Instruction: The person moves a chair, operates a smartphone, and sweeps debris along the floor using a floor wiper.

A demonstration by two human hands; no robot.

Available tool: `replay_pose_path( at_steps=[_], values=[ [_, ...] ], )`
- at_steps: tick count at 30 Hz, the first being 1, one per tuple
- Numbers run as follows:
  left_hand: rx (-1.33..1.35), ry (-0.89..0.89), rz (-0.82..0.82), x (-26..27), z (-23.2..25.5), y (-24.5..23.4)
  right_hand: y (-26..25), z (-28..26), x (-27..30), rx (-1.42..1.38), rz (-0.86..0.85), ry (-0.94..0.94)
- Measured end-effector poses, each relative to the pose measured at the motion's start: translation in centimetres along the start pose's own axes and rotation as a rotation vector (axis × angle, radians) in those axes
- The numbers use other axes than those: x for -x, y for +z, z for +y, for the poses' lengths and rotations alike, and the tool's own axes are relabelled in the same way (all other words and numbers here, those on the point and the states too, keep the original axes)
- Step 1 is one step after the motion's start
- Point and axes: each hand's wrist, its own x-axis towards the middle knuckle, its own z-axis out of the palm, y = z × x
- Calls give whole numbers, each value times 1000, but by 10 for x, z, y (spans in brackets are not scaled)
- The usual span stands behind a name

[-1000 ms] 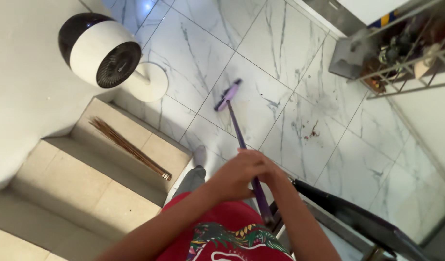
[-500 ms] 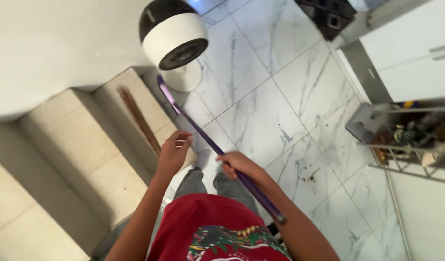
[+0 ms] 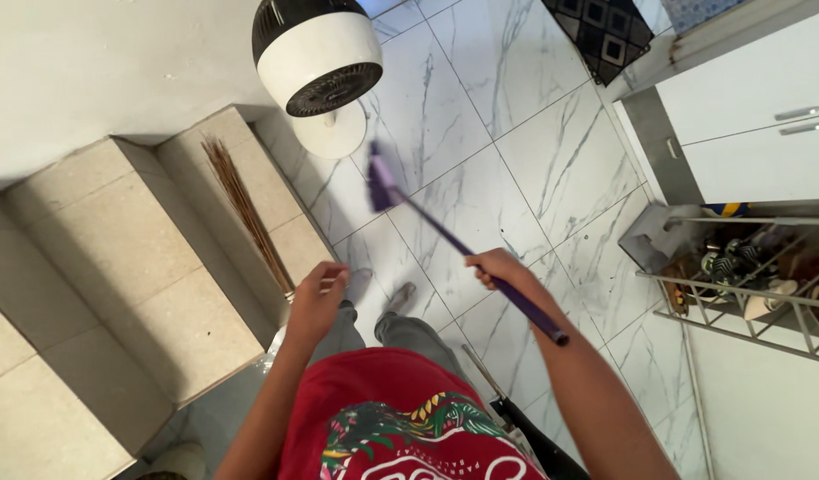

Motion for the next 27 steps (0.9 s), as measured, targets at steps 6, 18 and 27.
replay_pose_path(
  at_steps=[6, 18, 27],
  values=[
    [-113, 15, -37, -13, 33, 20, 14, -6, 14, 638, 512, -109],
    [-112, 73, -128, -41, 27, 24, 90, 11, 109, -161, 75, -178],
    [-116, 49, -106, -23, 26, 4, 128, -9, -1, -1, -116, -142]
  ],
)
